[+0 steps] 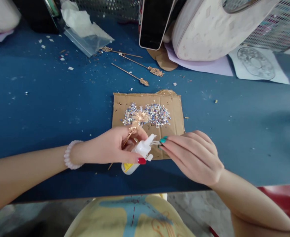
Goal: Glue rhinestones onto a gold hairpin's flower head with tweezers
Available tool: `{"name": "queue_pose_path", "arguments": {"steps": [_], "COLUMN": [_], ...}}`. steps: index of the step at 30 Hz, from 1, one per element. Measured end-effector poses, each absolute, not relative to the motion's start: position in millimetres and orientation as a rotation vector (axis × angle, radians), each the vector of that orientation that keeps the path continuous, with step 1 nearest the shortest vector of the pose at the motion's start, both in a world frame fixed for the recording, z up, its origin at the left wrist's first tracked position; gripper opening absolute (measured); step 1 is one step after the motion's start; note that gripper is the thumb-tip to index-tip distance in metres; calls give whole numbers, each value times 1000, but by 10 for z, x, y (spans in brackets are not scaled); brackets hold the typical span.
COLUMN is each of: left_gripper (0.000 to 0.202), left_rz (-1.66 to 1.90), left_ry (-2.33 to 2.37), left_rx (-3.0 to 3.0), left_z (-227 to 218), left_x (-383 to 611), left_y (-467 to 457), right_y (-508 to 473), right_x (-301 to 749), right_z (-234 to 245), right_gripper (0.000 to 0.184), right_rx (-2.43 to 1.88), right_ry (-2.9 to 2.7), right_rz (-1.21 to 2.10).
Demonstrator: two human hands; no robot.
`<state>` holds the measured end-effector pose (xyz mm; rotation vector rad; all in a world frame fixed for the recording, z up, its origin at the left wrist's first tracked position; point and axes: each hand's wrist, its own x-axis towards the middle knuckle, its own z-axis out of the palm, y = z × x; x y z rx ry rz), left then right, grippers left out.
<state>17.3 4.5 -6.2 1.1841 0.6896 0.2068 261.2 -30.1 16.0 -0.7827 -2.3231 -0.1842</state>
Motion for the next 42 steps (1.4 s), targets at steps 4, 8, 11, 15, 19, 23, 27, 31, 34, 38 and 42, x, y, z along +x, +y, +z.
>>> {"name": "queue_pose_path", "arguments": {"steps": [4, 8, 11, 15, 19, 23, 27, 31, 34, 38, 42], "left_gripper": [40, 40, 42, 41, 39, 39, 39, 39, 43, 45, 41], "left_rz": [208, 202, 185, 177, 174, 170, 165, 140, 139, 132, 152], "left_ry": [700, 719, 739, 738, 739, 739, 746, 748, 743, 742, 712], "left_rx": [1195, 1218, 1228, 1223, 1223, 1228, 1240, 1247, 1230, 1225, 1175], "left_z": [-51, -49, -39, -16, 6, 11, -2, -2, 21, 56, 33], "left_x": [174, 172, 173, 180, 188, 191, 183, 182, 191, 203, 199], "left_y": [41, 32, 31, 40, 49, 50, 42, 40, 46, 50, 36], "right_y": [-301, -307, -309, -313, -318, -324, -339, -340, -324, -304, -303], "right_x": [2623, 2624, 2621, 2625, 2632, 2627, 2635, 2645, 2633, 2608, 2600], "right_z": [167, 153, 143, 159, 183, 202, 222, 227, 218, 206, 201], "right_gripper": [10, 11, 10, 8, 7, 5, 5, 6, 5, 6, 7], "right_rx": [-768, -744, -739, -733, -707, -701, -693, -774, -846, -883, -897], "right_ry": [-2334, -2320, -2315, -2338, -2356, -2348, -2348, -2318, -2273, -2246, -2253], "right_rz": [-146, -123, -107, -96, -107, -124, -99, -123, -125, -114, -107]}}
